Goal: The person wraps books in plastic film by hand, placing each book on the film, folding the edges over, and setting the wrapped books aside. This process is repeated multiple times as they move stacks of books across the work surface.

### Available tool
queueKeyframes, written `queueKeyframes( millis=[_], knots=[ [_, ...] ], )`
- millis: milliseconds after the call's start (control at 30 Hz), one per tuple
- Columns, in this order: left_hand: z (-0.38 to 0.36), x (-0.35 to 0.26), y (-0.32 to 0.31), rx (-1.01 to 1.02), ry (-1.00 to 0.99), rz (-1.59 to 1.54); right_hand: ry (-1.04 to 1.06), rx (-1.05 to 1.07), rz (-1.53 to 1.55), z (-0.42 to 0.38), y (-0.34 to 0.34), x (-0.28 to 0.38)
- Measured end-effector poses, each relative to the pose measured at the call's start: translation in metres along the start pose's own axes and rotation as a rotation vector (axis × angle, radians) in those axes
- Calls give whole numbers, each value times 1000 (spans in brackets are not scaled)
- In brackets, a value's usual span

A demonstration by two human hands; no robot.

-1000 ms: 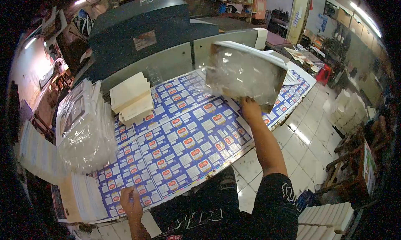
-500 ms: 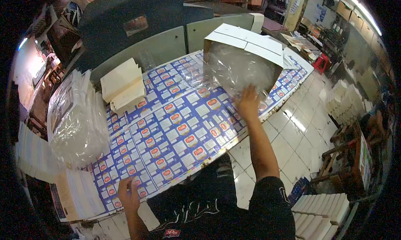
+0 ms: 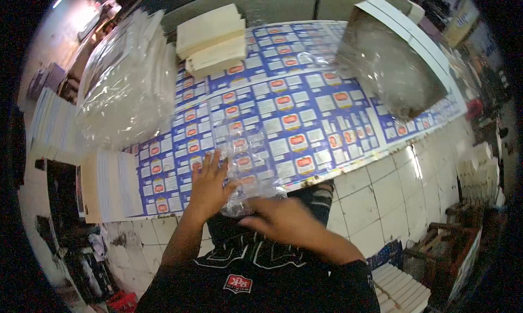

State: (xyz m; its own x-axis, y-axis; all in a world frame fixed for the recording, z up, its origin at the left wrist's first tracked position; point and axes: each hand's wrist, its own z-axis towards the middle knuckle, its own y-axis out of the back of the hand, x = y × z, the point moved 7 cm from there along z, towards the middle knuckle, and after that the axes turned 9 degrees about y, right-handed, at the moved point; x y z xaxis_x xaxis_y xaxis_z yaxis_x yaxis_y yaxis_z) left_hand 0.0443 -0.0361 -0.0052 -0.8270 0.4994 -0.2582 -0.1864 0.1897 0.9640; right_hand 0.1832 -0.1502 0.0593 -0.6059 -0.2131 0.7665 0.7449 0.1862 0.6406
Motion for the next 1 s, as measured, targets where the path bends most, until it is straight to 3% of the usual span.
queueKeyframes(
  millis=[33, 67, 100, 133, 167, 200, 233, 267, 333, 400, 533, 600, 633, 667, 733, 767, 800, 867, 933, 1000],
  knots=[
    [1, 1, -4, 56, -71, 31, -70, -148, -49, -10, 28, -16],
    [4, 7, -1, 58, -61, 31, -261, -455, 205, -21, 50, -49],
    [6, 9, -3, 155, -116, 55, -197, -600, -68, -19, 85, -54],
    [10, 7, -6, 253, -174, 77, -49, -610, -355, -4, 101, -62],
    [22, 3, 0, 311, -151, 122, -104, -528, -137, 14, 99, -89],
    [29, 1, 10, 111, -196, 101, -133, -552, 345, 30, 93, -107],
    [36, -6, 21, 55, -230, 89, -314, -508, 492, 48, 91, -118],
    [40, -13, 33, -5, -262, 82, -302, -505, 491, 62, 103, -123],
    [44, -12, 37, -4, -181, 31, -403, 36, 840, 90, 70, -128],
    [52, 0, 36, -11, -99, -22, -338, 140, 816, 101, 60, -126],
    [53, 12, 19, -9, -39, -33, -245, -31, 611, 108, 79, -64],
    [48, -3, 20, -42, -218, -112, -130, -217, 7, 126, 102, -39],
    [57, -4, 15, 81, -186, -149, -131, -229, -250, 133, 102, -33],
    [60, -4, 18, 82, -192, -145, -133, -236, -250, 143, 108, -50],
    [64, 13, 33, -22, -138, -24, -23, 242, -476, 163, 87, -102],
    [57, 28, 42, -163, -57, 45, -93, 92, -284, 152, 102, -124],
    [54, 30, 47, -178, -49, 41, -159, -53, -96, 139, 119, -144],
    [35, 39, 82, -532, 145, 31, -309, -560, 414, 98, 129, -169],
    [30, 17, 72, -425, 177, -26, -380, -673, 604, 73, 100, -177],
    [29, -9, 35, -105, -67, -138, -418, -734, 660, 49, 83, -173]
  ],
)
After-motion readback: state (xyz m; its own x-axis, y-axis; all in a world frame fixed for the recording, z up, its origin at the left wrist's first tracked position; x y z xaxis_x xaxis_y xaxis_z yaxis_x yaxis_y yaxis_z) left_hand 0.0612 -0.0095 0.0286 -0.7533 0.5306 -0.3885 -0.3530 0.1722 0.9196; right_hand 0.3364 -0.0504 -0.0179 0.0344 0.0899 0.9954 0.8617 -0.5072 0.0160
